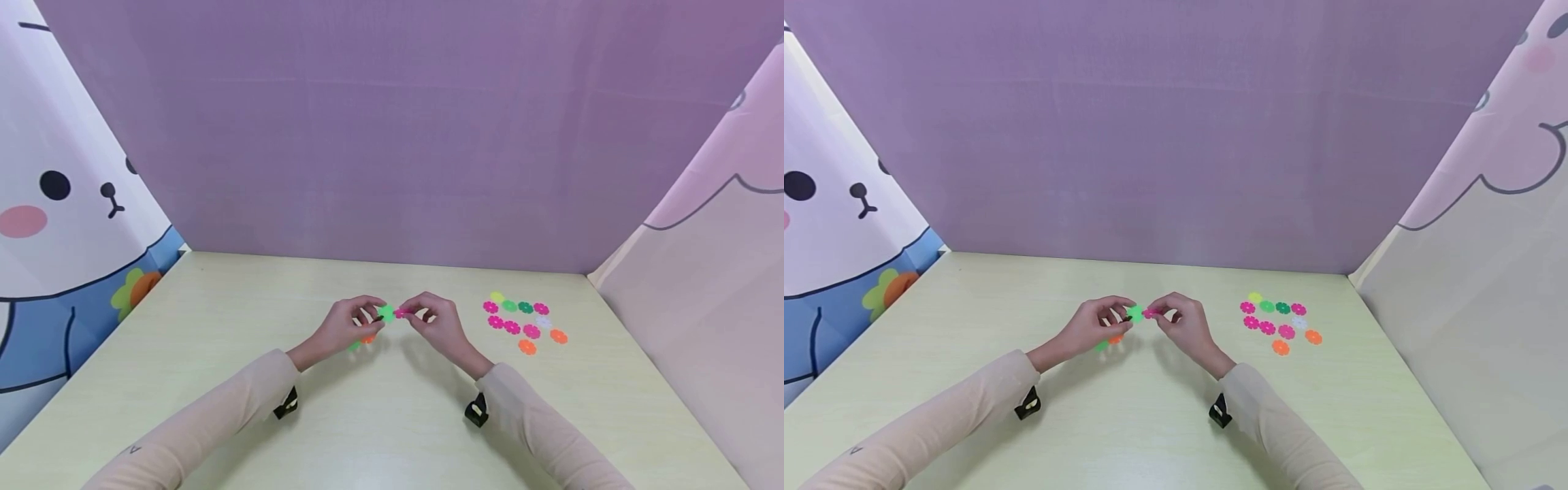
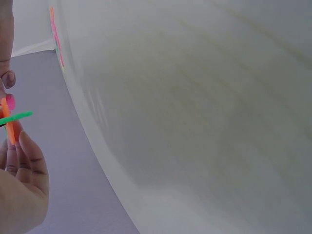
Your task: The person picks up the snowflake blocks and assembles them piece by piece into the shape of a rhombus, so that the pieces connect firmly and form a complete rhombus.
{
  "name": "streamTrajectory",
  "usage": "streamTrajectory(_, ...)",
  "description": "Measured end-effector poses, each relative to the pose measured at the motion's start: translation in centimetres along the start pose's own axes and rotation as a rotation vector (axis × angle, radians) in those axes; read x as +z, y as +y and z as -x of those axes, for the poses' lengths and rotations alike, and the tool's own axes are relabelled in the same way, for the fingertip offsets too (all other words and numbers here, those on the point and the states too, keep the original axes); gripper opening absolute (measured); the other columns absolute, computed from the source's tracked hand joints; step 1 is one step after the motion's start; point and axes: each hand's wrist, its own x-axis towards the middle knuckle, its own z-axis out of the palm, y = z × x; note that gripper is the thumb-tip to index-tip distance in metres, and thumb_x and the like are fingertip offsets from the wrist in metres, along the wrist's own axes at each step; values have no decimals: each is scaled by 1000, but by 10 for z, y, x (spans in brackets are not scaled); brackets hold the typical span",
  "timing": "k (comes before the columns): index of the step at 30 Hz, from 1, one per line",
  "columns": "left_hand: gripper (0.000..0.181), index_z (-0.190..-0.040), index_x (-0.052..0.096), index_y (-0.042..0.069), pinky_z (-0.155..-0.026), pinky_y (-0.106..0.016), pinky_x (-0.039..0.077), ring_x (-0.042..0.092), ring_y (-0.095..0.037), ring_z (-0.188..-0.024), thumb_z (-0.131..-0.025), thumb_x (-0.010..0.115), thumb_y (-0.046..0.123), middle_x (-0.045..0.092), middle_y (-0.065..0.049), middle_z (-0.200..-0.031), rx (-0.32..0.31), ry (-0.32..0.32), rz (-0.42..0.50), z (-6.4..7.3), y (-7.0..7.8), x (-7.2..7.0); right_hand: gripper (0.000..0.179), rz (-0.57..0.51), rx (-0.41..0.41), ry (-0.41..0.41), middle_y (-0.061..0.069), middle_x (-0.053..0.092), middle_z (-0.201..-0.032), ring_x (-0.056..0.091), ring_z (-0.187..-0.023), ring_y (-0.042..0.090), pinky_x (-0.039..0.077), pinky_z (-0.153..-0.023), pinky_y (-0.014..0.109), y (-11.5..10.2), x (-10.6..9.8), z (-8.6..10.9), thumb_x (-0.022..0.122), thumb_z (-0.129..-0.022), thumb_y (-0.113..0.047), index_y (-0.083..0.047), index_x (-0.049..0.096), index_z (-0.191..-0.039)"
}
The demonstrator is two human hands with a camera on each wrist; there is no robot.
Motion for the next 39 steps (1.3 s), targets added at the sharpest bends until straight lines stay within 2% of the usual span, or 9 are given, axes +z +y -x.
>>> streamTrajectory(5, 33, -110, 62, 2, -49, -19, 43, 57, -16, -60, -78, 70, 9, 65, -11, -83, -5, -7, 20, -2, -8, 1, 13, 11, 3, 10, 3, 69, -81, 60, -69, 10, 49, -53, 23, 0, 1, 0, 69, -77, 1, -9, 70, -86)
streamTrajectory(11, 33, -110, 62, 1, -51, -20, 45, 57, -13, -60, -79, 70, 9, 64, -8, -82, 0, -16, 24, -3, -9, 1, 13, 22, 5, 17, 8, 69, -78, 62, -67, 20, 50, -53, 28, -3, 4, -2, 68, -76, 5, -5, 71, -83)
streamTrajectory(17, 32, -109, 62, 2, -51, -20, 45, 57, -12, -60, -79, 69, 8, 64, -8, -81, 22, -21, 11, -4, -8, 0, 12, 16, -22, 23, 18, 67, -75, 61, -63, 28, 51, -52, 33, -26, 0, -4, 65, -73, 14, 5, 69, -80)
streamTrajectory(20, 31, -109, 62, 1, -50, -20, 45, 57, -12, -60, -79, 69, 7, 63, -8, -80, 43, -23, 3, -4, -7, 1, 11, 18, -37, 18, 19, 66, -74, 61, -63, 28, 51, -53, 32, -38, -3, -5, 65, -73, 15, 7, 68, -80)
streamTrajectory(23, 31, -108, 61, 1, -49, -20, 45, 57, -13, -60, -79, 69, 7, 63, -8, -80, 52, -23, -13, -5, -7, 1, 12, 27, -44, 15, 19, 66, -75, 60, -62, 27, 51, -53, 31, -40, -4, -5, 64, -73, 15, 7, 68, -80)
streamTrajectory(27, 32, -109, 61, 2, -49, -20, 45, 58, -15, -60, -79, 69, 7, 62, -7, -80, 37, -24, -32, -4, -7, 2, 12, 34, -38, 7, 18, 67, -76, 60, -63, 26, 51, -53, 31, -37, -4, -4, 65, -73, 14, 6, 68, -81)
streamTrajectory(34, 32, -108, 60, 5, -50, -20, 46, 57, -15, -61, -78, 70, 7, 62, -6, -82, 23, -10, -35, -2, -10, 3, 14, 39, 9, -38, 11, 69, -82, 62, -70, 22, 51, -54, 29, -2, 3, -2, 69, -75, 5, -2, 70, -86)
streamTrajectory(39, 31, -107, 60, 9, -52, -21, 47, 57, -14, -62, -77, 70, 7, 63, -6, -84, 4, 12, -31, -2, -10, 4, 18, 45, 13, -58, 6, 70, -87, 63, -76, 19, 51, -57, 26, 2, 0, -2, 69, -76, 2, -7, 69, -92)
